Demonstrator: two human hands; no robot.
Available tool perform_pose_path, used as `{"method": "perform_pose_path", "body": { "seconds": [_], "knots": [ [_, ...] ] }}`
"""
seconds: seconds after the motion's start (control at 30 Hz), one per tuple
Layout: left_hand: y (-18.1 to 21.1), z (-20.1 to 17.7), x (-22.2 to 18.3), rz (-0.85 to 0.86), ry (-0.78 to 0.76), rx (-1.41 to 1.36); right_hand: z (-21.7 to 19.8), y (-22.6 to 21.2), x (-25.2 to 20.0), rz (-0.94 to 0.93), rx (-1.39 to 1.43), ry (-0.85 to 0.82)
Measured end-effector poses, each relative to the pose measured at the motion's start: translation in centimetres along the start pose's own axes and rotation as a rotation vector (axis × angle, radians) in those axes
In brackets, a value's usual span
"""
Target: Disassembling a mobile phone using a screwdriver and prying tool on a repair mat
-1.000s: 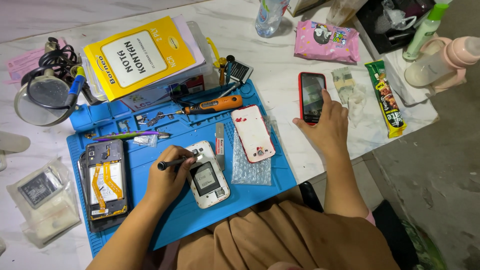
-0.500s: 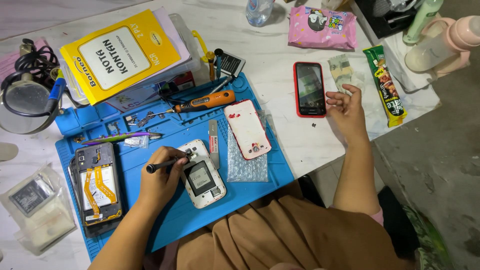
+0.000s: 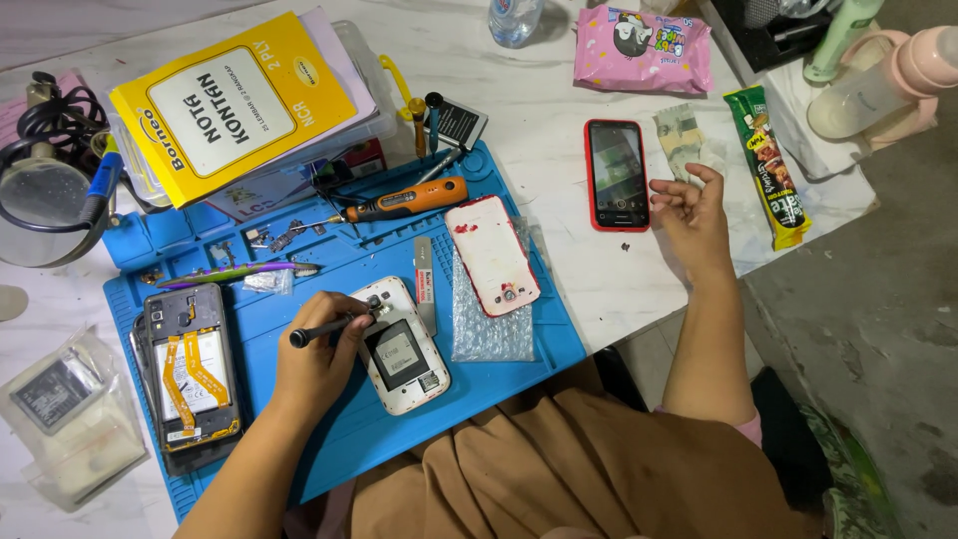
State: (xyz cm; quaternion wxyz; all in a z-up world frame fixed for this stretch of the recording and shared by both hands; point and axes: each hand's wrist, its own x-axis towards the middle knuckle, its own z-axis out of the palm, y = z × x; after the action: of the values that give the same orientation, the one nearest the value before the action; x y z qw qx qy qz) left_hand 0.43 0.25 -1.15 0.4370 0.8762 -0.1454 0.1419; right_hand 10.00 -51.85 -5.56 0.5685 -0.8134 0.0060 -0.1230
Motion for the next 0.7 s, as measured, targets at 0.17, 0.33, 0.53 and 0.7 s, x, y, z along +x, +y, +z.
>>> {"method": "perform_pose_path", "body": {
  "seconds": [0.17, 0.33, 0.53, 0.7],
  "knots": [
    [-0.09, -0.03, 0.01, 0.015, 0.005, -0.002, -0.02, -0.08, -0.03, -0.014, -0.009, -0.001],
    [-0.02, -0.04, 0.03, 0.02, 0.004, -0.002, -0.07, -0.09, 0.02, -0.021, -0.013, -0.002],
    [0.11, -0.03, 0.06, 0.019, 0.007, -0.001, 0.02, -0.42, -0.08, -0.008, -0.017, 0.004],
    [-0.08, -0.01, 0.02, 0.018, 0.013, -0.003, -0.06, 0.08, 0.04, -0.006, -0.029, 0.001]
  ]
}}
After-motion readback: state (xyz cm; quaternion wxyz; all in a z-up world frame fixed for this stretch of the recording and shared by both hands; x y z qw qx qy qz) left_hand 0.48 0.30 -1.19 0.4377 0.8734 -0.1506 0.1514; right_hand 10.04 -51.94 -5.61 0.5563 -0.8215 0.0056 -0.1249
